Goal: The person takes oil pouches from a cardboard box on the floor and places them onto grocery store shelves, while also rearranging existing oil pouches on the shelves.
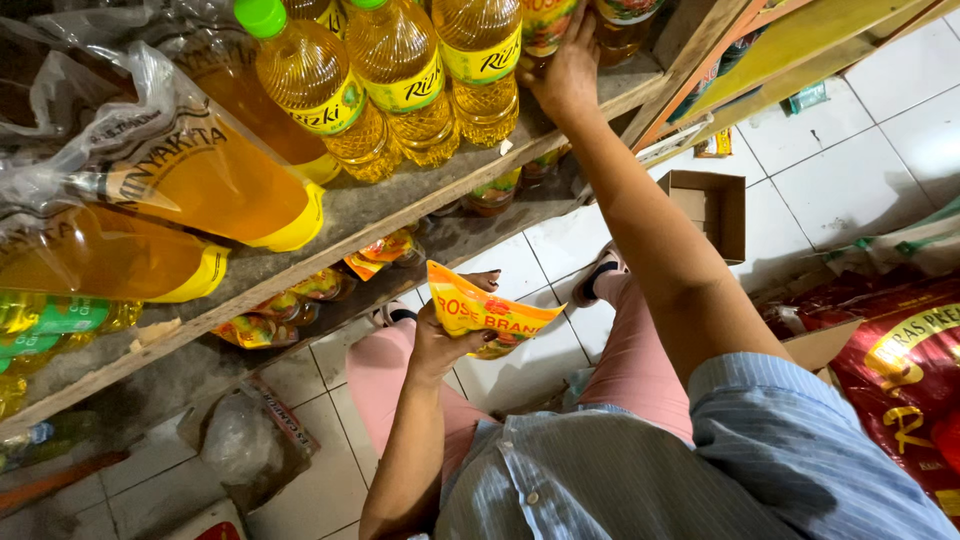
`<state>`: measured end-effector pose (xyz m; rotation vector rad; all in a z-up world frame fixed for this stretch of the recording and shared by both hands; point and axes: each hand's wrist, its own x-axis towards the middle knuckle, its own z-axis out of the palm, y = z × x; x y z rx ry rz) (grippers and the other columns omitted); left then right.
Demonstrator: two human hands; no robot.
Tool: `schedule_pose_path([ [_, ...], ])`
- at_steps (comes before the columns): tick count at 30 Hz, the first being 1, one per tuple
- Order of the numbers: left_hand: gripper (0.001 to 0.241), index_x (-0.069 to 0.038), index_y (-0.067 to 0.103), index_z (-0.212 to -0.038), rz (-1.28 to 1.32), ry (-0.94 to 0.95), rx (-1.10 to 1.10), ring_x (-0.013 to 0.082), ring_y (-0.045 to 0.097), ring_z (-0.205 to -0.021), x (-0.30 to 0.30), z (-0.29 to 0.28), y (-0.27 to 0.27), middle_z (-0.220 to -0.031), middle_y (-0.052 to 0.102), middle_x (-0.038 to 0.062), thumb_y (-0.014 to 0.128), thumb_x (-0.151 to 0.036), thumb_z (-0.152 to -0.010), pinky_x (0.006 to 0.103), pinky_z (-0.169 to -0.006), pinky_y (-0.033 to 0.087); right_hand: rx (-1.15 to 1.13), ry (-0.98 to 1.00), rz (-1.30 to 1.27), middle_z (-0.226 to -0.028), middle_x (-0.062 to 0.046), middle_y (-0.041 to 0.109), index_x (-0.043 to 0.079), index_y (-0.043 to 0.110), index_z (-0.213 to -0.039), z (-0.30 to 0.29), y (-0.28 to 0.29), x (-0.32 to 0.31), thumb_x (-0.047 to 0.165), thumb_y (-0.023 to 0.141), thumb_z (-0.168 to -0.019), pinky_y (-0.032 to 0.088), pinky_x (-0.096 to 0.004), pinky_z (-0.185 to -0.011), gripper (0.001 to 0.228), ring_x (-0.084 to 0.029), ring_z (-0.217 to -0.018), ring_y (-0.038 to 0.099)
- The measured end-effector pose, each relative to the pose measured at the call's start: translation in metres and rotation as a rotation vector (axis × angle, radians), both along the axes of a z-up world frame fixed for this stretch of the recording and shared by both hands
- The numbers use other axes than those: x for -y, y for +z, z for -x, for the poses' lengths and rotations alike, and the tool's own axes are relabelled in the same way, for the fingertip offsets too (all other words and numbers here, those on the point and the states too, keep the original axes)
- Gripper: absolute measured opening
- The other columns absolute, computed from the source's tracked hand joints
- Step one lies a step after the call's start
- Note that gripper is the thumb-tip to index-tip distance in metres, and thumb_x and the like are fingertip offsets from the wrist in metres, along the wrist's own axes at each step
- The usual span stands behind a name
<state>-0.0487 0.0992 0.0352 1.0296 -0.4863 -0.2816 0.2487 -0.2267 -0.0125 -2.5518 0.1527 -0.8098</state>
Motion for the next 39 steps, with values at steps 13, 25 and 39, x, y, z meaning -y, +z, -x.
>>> schedule_pose_path([
  [13,0.055,0.000,0.065,-0.130,-0.003,-0.068,-0.026,0.0273,0.055,-0.141,0.020,0.005,-0.006,-0.140,0.062,0.016,0.083,0.004,-0.079,0.0421,-0.122,0.044,0.193,0.336,-0.197,-0.165,-0.029,0.028,-0.002,-0.003,-0.165,0.100,0.059,-0.002,0.029,0.098,-0.080,0.039,-0.048,-0.127,0.136,-0.044,-0.151,0.039],
  [25,0.056,0.001,0.064,-0.131,-0.019,-0.068,-0.095,0.0229,0.059,-0.134,0.019,0.003,-0.007,-0.145,0.061,0.018,0.087,-0.002,-0.080,0.0379,-0.113,0.050,0.542,0.197,0.160,-0.171,-0.017,-0.011,0.049,0.004,-0.171,0.055,0.029,-0.024,0.026,0.096,-0.095,0.033,-0.060,-0.130,0.121,-0.047,-0.159,0.007],
  [39,0.057,0.003,0.063,-0.133,-0.017,-0.077,-0.144,0.0203,0.064,-0.123,0.010,0.009,-0.020,-0.145,0.061,0.018,0.084,0.003,-0.080,0.0368,-0.106,0.054,0.264,0.290,0.183,-0.168,-0.033,-0.011,0.031,0.014,-0.170,0.079,-0.001,-0.010,0.020,0.083,-0.102,0.045,-0.052,-0.124,0.098,-0.054,-0.159,0.014],
])
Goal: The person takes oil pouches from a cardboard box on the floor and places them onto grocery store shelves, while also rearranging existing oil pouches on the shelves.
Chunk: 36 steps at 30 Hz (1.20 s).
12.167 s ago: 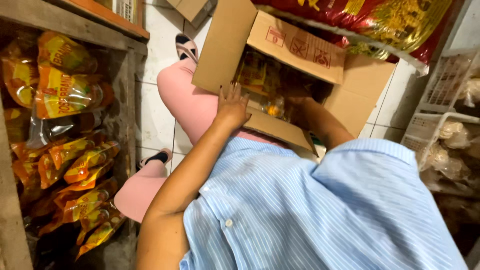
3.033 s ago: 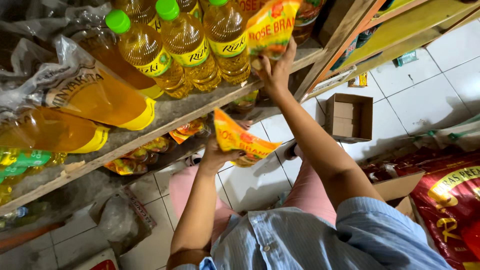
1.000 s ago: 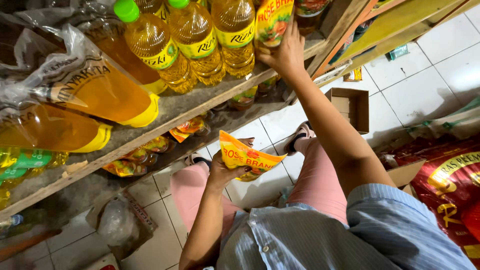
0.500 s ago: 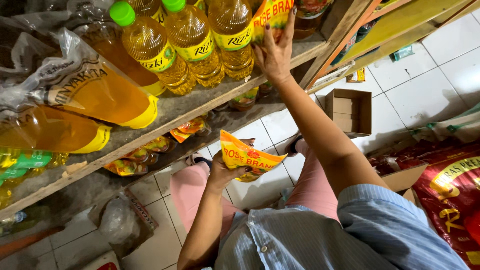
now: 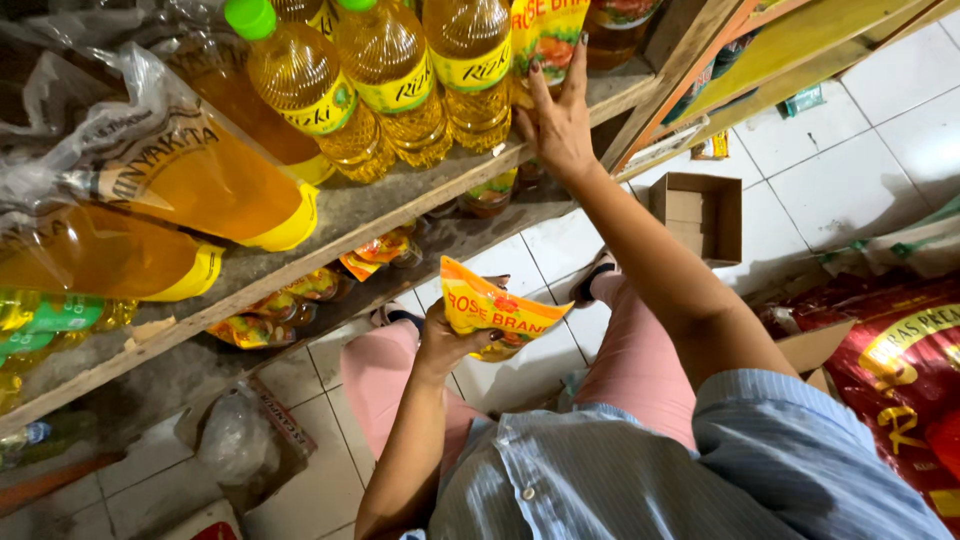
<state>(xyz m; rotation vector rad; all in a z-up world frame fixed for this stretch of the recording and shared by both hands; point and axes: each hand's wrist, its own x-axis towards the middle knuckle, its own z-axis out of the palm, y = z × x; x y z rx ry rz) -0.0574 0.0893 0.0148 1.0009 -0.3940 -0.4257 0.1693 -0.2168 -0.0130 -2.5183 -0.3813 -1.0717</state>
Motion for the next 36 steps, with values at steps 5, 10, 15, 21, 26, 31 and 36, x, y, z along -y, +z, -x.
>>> schedule_pose_path([
  [5,0.056,0.003,0.063,-0.134,0.014,0.011,0.046,0.0211,0.062,-0.130,0.000,0.005,-0.003,-0.146,0.062,0.017,0.084,0.003,-0.082,0.0383,-0.113,0.051,0.006,0.066,0.040,-0.167,-0.031,-0.012,0.025,0.016,-0.171,0.001,0.008,0.003,0.018,0.086,-0.102,0.035,-0.055,-0.131,0.098,-0.057,-0.157,0.011],
  [10,0.056,0.002,0.064,-0.134,0.033,-0.004,0.005,0.0215,0.063,-0.129,0.000,0.009,-0.003,-0.145,0.062,0.017,0.085,-0.001,-0.082,0.0386,-0.111,0.052,-0.133,0.132,0.000,-0.167,-0.033,-0.012,0.018,0.021,-0.171,-0.006,0.023,0.011,0.017,0.087,-0.099,0.031,-0.057,-0.131,0.098,-0.059,-0.156,0.011],
  [15,0.058,0.002,0.063,-0.133,0.032,0.000,-0.030,0.0209,0.064,-0.125,-0.003,0.008,-0.005,-0.146,0.061,0.017,0.087,-0.004,-0.081,0.0386,-0.109,0.053,-0.110,0.048,0.002,-0.170,-0.030,-0.010,0.020,0.026,-0.167,-0.014,0.028,-0.004,0.014,0.087,-0.097,0.036,-0.056,-0.127,0.093,-0.058,-0.154,0.014],
  [21,0.057,0.002,0.064,-0.134,0.038,0.008,-0.051,0.0205,0.064,-0.126,-0.009,0.008,-0.007,-0.147,0.061,0.017,0.087,-0.004,-0.082,0.0380,-0.110,0.052,-0.086,-0.057,0.052,-0.166,-0.032,-0.005,0.020,0.025,-0.170,-0.033,0.023,-0.011,0.017,0.086,-0.095,0.039,-0.058,-0.122,0.096,-0.061,-0.149,0.014],
  [26,0.058,0.002,0.064,-0.133,0.036,0.028,-0.067,0.0205,0.065,-0.124,-0.011,0.007,-0.013,-0.146,0.062,0.018,0.087,-0.004,-0.081,0.0378,-0.109,0.053,-0.138,-0.118,0.078,-0.164,-0.038,-0.001,0.018,0.024,-0.170,-0.047,0.017,-0.010,0.011,0.076,-0.094,0.043,-0.058,-0.119,0.092,-0.063,-0.145,0.018],
  [31,0.059,0.002,0.064,-0.133,0.033,0.027,-0.076,0.0201,0.065,-0.125,-0.015,0.007,-0.020,-0.145,0.062,0.017,0.088,-0.004,-0.080,0.0379,-0.109,0.053,-0.297,-0.215,0.061,-0.161,-0.043,0.006,0.017,0.023,-0.168,-0.064,0.011,-0.011,0.010,0.071,-0.099,0.049,-0.054,-0.104,0.084,-0.067,-0.144,0.023],
  [36,0.058,0.002,0.063,-0.134,0.002,0.041,-0.055,0.0198,0.065,-0.125,-0.019,0.008,-0.019,-0.146,0.062,0.017,0.086,-0.001,-0.081,0.0377,-0.110,0.053,-0.154,-0.219,0.148,-0.156,-0.044,0.014,0.011,0.022,-0.168,-0.085,-0.001,-0.002,0.014,0.075,-0.093,0.047,-0.054,-0.112,0.092,-0.065,-0.135,0.030],
])
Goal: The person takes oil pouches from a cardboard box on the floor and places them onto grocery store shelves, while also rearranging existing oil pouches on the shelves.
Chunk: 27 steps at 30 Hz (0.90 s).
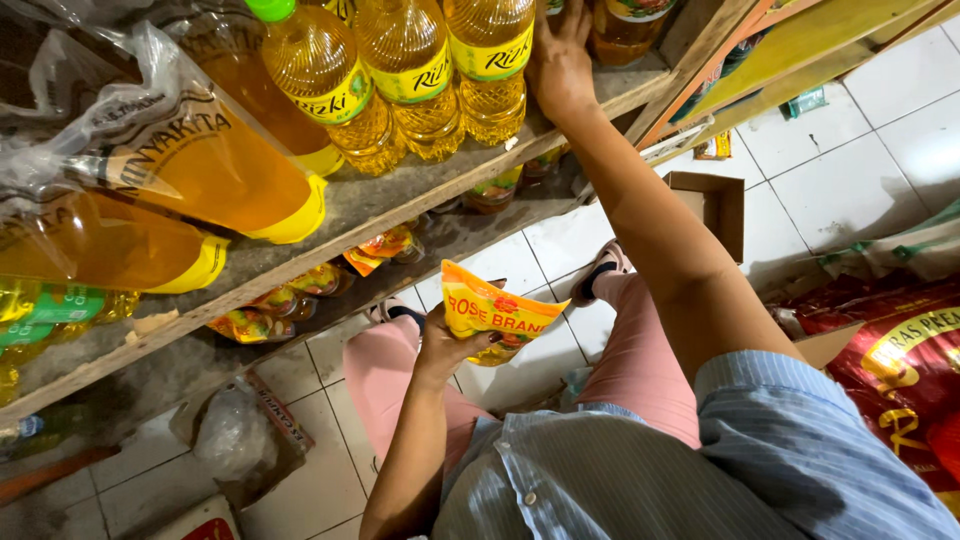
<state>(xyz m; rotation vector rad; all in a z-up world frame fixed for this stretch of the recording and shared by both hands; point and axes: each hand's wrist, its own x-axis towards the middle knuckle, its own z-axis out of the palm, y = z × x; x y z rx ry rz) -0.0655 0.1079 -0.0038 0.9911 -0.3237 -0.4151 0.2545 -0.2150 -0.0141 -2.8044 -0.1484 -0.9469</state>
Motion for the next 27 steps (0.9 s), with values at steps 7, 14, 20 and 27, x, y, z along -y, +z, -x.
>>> schedule_pose_path([
  [7,0.058,0.003,0.061,-0.135,0.003,0.012,-0.011,0.0201,0.065,-0.124,-0.003,0.000,-0.003,-0.145,0.062,0.016,0.084,0.004,-0.082,0.0380,-0.109,0.054,-0.096,-0.082,0.036,-0.152,-0.045,0.020,0.009,0.028,-0.163,-0.027,-0.013,0.001,0.008,0.068,-0.094,0.056,-0.048,-0.095,0.080,-0.065,-0.130,0.036],
  [14,0.060,0.002,0.060,-0.135,0.002,0.005,-0.016,0.0207,0.065,-0.124,-0.001,0.006,0.000,-0.144,0.063,0.015,0.083,0.004,-0.079,0.0379,-0.108,0.053,-0.129,0.043,-0.232,-0.164,-0.042,0.005,0.017,0.020,-0.169,0.029,0.032,-0.010,0.011,0.076,-0.094,0.060,-0.050,-0.090,0.093,-0.060,-0.139,0.037],
  [20,0.058,0.004,0.061,-0.134,-0.005,-0.014,-0.050,0.0241,0.066,-0.123,0.007,0.012,-0.005,-0.142,0.064,0.019,0.085,0.003,-0.081,0.0400,-0.108,0.054,0.155,0.211,-0.095,-0.168,-0.028,-0.009,0.022,0.015,-0.168,0.082,0.051,-0.015,0.016,0.086,-0.097,0.041,-0.058,-0.123,0.101,-0.057,-0.150,0.028],
  [27,0.058,0.004,0.061,-0.134,-0.002,-0.012,0.021,0.0210,0.065,-0.124,0.013,0.021,0.014,-0.144,0.063,0.016,0.085,0.000,-0.081,0.0379,-0.108,0.053,0.073,0.302,-0.196,-0.167,-0.034,-0.006,0.019,0.019,-0.170,0.099,0.059,-0.012,0.010,0.081,-0.097,0.043,-0.054,-0.126,0.096,-0.058,-0.154,0.026],
])
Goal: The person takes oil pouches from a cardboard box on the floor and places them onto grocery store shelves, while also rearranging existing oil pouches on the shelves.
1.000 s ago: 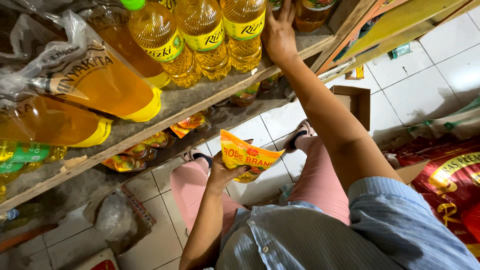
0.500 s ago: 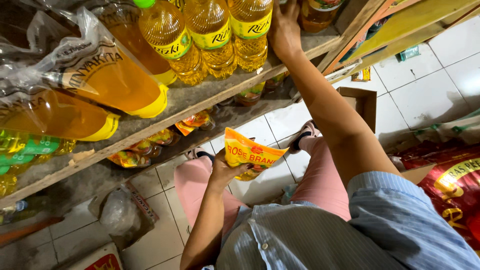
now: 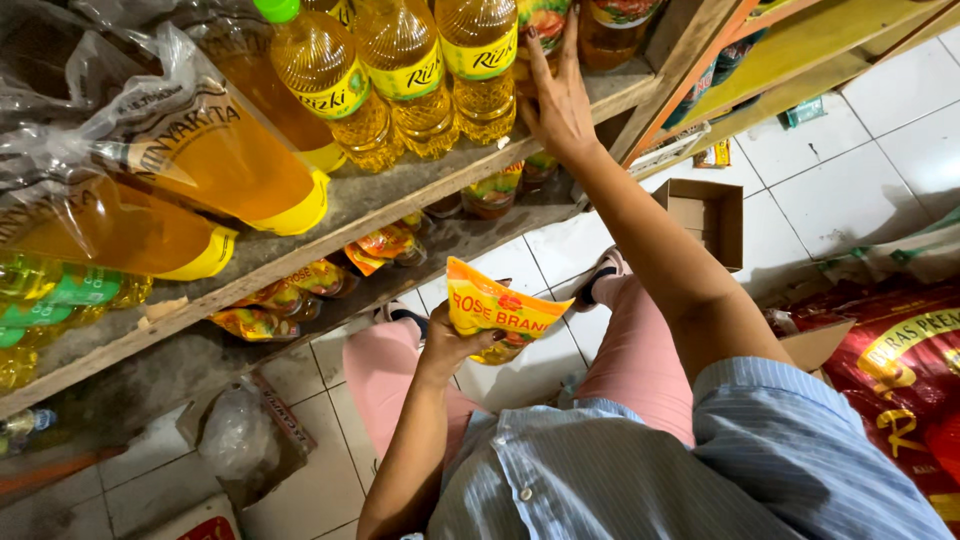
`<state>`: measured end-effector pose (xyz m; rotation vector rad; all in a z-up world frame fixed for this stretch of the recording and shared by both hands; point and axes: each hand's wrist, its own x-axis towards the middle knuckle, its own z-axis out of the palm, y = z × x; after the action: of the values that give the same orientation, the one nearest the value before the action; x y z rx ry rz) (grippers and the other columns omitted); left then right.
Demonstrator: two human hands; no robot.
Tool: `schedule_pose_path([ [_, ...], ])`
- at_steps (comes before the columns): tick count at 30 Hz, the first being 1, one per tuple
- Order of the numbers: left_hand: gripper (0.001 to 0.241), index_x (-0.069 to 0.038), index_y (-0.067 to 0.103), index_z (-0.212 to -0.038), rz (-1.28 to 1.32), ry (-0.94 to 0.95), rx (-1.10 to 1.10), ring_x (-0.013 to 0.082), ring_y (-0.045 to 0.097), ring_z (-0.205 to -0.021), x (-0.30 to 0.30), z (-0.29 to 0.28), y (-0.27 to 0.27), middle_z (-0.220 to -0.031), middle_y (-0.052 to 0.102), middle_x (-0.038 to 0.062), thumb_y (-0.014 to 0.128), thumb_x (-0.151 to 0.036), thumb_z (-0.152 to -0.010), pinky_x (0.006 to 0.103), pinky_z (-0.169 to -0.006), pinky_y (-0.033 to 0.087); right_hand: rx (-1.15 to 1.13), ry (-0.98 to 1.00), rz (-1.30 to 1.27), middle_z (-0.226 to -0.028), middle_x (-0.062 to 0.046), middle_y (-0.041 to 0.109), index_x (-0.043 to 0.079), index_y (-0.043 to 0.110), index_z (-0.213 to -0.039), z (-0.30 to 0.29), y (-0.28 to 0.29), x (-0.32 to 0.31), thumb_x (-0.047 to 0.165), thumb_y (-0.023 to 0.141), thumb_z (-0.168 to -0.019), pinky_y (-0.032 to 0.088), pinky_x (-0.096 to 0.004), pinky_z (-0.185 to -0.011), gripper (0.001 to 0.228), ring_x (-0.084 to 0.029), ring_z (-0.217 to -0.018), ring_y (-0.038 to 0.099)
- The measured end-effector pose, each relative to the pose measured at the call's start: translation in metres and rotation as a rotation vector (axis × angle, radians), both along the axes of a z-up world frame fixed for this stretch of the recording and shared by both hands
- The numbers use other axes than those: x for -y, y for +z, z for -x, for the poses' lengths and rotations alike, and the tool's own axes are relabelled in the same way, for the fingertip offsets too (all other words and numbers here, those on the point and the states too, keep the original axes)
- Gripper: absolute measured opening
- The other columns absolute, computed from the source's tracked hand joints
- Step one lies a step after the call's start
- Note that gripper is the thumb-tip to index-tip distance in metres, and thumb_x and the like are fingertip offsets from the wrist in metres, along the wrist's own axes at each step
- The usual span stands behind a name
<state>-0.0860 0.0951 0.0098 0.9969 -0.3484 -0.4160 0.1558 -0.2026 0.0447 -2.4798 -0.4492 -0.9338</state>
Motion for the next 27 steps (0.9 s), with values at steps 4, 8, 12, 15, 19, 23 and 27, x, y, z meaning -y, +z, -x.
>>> schedule_pose_path([
  [4,0.053,0.002,0.064,-0.131,-0.018,0.039,-0.004,0.0191,0.068,-0.117,0.012,-0.007,-0.002,-0.137,0.067,0.013,0.084,-0.002,-0.082,0.0365,-0.102,0.056,0.096,0.069,-0.028,-0.167,-0.029,-0.006,0.019,0.015,-0.167,0.034,0.005,0.018,0.012,0.080,-0.103,0.045,-0.049,-0.124,0.091,-0.051,-0.155,0.023],
  [8,0.041,0.002,0.067,-0.124,-0.064,0.091,0.084,0.0188,0.071,-0.106,0.048,-0.044,-0.009,-0.120,0.073,0.009,0.083,-0.001,-0.087,0.0376,-0.096,0.060,-0.195,0.286,-0.641,-0.178,-0.020,0.007,0.014,0.016,-0.170,0.105,-0.002,0.043,0.016,0.064,-0.115,0.045,-0.045,-0.124,0.073,-0.037,-0.162,0.026],
  [12,0.039,-0.001,0.066,-0.126,-0.065,0.185,0.252,0.0129,0.068,-0.109,0.111,-0.106,0.015,-0.122,0.071,0.003,0.078,-0.001,-0.089,0.0319,-0.099,0.056,-0.171,0.581,-0.927,-0.169,-0.020,0.029,0.012,0.016,-0.173,0.148,-0.005,0.052,0.024,0.054,-0.106,0.041,-0.041,-0.124,0.078,-0.030,-0.149,0.042],
  [15,0.037,-0.001,0.064,-0.128,0.094,0.252,0.327,0.0137,0.068,-0.111,0.170,-0.154,0.043,-0.122,0.071,0.003,0.078,-0.004,-0.094,0.0325,-0.100,0.057,-0.052,0.502,-0.672,-0.174,-0.016,0.011,0.015,-0.002,-0.169,0.137,-0.008,0.057,0.007,0.067,-0.099,0.029,-0.045,-0.134,0.099,-0.027,-0.165,0.022],
  [19,0.045,0.001,0.061,-0.129,-0.095,0.443,0.602,0.0206,0.070,-0.111,0.227,-0.225,0.062,-0.122,0.072,0.010,0.084,-0.016,-0.094,0.0361,-0.099,0.058,0.089,0.232,-0.639,-0.168,-0.012,0.022,0.016,0.000,-0.172,0.058,-0.031,0.071,-0.004,0.058,-0.105,0.029,-0.038,-0.128,0.091,-0.024,-0.154,0.030],
  [23,0.073,-0.006,0.041,-0.149,-0.353,0.822,0.872,0.0298,0.050,-0.137,0.261,-0.274,0.056,-0.146,0.047,0.018,0.075,-0.044,-0.097,0.0403,-0.118,0.043,0.072,0.129,-0.714,-0.155,-0.009,0.046,0.010,0.000,-0.169,-0.013,-0.046,0.081,0.003,0.059,-0.110,0.041,-0.036,-0.117,0.083,-0.022,-0.141,0.049],
  [27,0.090,-0.010,0.010,-0.165,-0.568,0.904,1.003,0.0474,0.019,-0.156,0.267,-0.269,0.023,-0.166,0.013,0.030,0.059,-0.056,-0.104,0.0565,-0.130,0.021,0.020,0.289,-0.853,-0.173,-0.020,0.013,0.007,-0.006,-0.166,-0.022,-0.050,0.072,0.011,0.058,-0.113,0.042,-0.046,-0.127,0.083,-0.034,-0.158,0.033],
])
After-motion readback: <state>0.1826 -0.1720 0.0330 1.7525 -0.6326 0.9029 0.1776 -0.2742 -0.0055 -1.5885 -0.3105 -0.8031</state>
